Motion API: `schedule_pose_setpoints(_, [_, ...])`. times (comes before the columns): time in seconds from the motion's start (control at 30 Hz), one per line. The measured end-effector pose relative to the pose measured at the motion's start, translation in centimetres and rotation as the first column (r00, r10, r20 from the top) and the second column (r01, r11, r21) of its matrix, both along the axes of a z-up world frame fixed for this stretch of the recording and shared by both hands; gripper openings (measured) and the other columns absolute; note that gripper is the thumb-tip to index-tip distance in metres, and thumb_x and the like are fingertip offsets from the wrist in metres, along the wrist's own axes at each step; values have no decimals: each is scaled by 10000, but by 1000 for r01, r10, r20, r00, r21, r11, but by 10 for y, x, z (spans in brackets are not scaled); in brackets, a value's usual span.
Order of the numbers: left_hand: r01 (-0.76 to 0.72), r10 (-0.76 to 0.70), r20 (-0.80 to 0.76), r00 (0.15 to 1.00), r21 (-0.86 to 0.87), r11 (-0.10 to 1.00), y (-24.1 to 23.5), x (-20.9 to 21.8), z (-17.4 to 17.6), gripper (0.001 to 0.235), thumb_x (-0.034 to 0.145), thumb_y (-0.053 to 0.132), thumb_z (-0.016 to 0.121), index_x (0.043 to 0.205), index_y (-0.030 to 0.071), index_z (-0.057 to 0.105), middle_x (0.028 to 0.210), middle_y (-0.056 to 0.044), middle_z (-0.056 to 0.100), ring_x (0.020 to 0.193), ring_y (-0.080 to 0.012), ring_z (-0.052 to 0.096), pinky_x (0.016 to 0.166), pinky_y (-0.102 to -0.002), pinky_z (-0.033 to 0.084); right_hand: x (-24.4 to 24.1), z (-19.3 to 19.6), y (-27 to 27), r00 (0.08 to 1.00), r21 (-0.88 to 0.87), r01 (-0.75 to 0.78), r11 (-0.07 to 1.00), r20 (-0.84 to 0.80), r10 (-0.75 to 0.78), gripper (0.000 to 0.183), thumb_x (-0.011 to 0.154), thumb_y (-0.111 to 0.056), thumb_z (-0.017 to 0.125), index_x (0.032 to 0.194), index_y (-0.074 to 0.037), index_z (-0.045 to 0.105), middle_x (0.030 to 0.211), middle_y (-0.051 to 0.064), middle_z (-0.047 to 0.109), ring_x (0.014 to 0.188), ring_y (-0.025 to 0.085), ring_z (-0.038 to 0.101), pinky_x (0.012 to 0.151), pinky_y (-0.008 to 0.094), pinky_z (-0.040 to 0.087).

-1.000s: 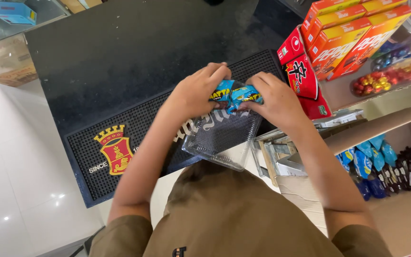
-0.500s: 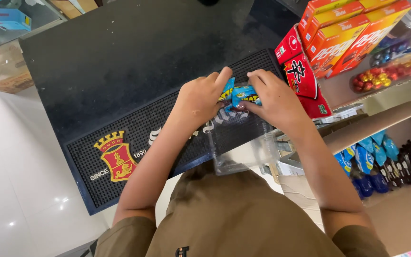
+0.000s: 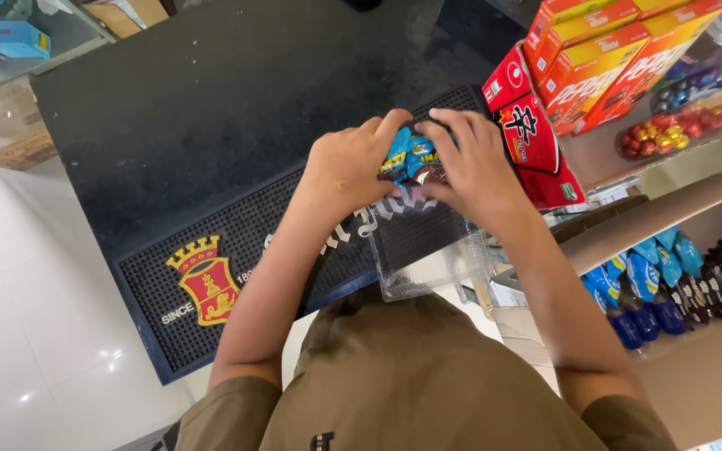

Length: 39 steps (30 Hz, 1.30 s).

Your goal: The person takes snack packages from a cardboard box and places them onto a black counter mat. They then arrange the snacks into clear plastic trays and place the trays onto a shelf. The person handles red and blue snack packages, organizing them by type.

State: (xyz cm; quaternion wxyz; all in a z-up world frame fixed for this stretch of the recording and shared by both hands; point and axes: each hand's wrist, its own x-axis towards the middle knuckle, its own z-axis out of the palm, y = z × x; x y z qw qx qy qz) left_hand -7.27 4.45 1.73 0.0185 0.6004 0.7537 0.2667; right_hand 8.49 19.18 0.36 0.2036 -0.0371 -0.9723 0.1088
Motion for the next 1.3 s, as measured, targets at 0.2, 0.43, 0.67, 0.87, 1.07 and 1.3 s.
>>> schedule_pose_setpoints(0.2, [-37, 29, -98, 995, -78, 996, 6, -4, -21, 745, 694, 235, 925, 1312, 145, 519, 985, -67, 733, 881, -293, 738, 692, -409, 548, -2, -37, 5, 985, 205, 107, 973, 111, -132, 862, 752, -258, 901, 1517, -186, 511, 1517, 88, 456, 1398, 370, 430, 1165, 516, 375])
schedule_pose_setpoints(0.43, [-74, 85, -164, 983, 75, 994, -13, 32, 11, 1040, 542, 313, 883, 1462, 69, 464, 1295, -129, 653, 1230, -302, 624, 982, -439, 479, 19, -20, -19, 973, 119, 227, 967, -72, -220, 870, 765, -293, 889, 1532, -176, 495, 1589, 194, 405, 1438, 441, 394, 1189, 598, 332])
schedule_pose_setpoints(0.67, [256, -274, 54, 960, 219, 941, -7, 84, 12, 619, 889, 235, 775, 1408, 0, 533, 1445, -154, 541, 1438, -359, 487, 1199, -517, 395, 86, -48, -38, 948, -87, 198, 976, -236, -213, 469, 872, -156, 814, 1259, -67, 565, 1435, 163, 479, 1345, 402, 463, 1173, 599, 385])
schedule_pose_setpoints(0.87, [449, -465, 236, 853, 120, 885, 10, 124, 11, 576, 866, 173, 766, 1375, 0, 560, 1414, -190, 556, 1356, -384, 545, 1111, -469, 469, 158, -23, -59, 887, -252, 373, 893, -183, -423, 378, 822, -58, 789, 1168, -81, 640, 1304, 135, 559, 1195, 391, 506, 1043, 516, 443])
schedule_pose_setpoints(1.07, [548, -561, 188, 806, 124, 828, 35, 203, 2, 495, 878, 197, 785, 1296, 22, 586, 1355, -175, 568, 1274, -377, 571, 1037, -459, 491, 264, -26, -67, 809, -357, 511, 782, -107, -578, 319, 806, 23, 759, 1093, -87, 674, 1160, 89, 619, 1126, 336, 541, 963, 456, 472])
schedule_pose_setpoints(1.3, [619, -643, 213, 736, 175, 766, 70, 331, -62, 449, 847, 195, 792, 1221, 32, 605, 1240, -159, 600, 1137, -367, 601, 933, -449, 510, 403, -47, -47, 788, -382, 569, 728, 0, -616, 193, 894, -18, 722, 1068, -50, 646, 1051, 111, 625, 1032, 330, 577, 918, 437, 492])
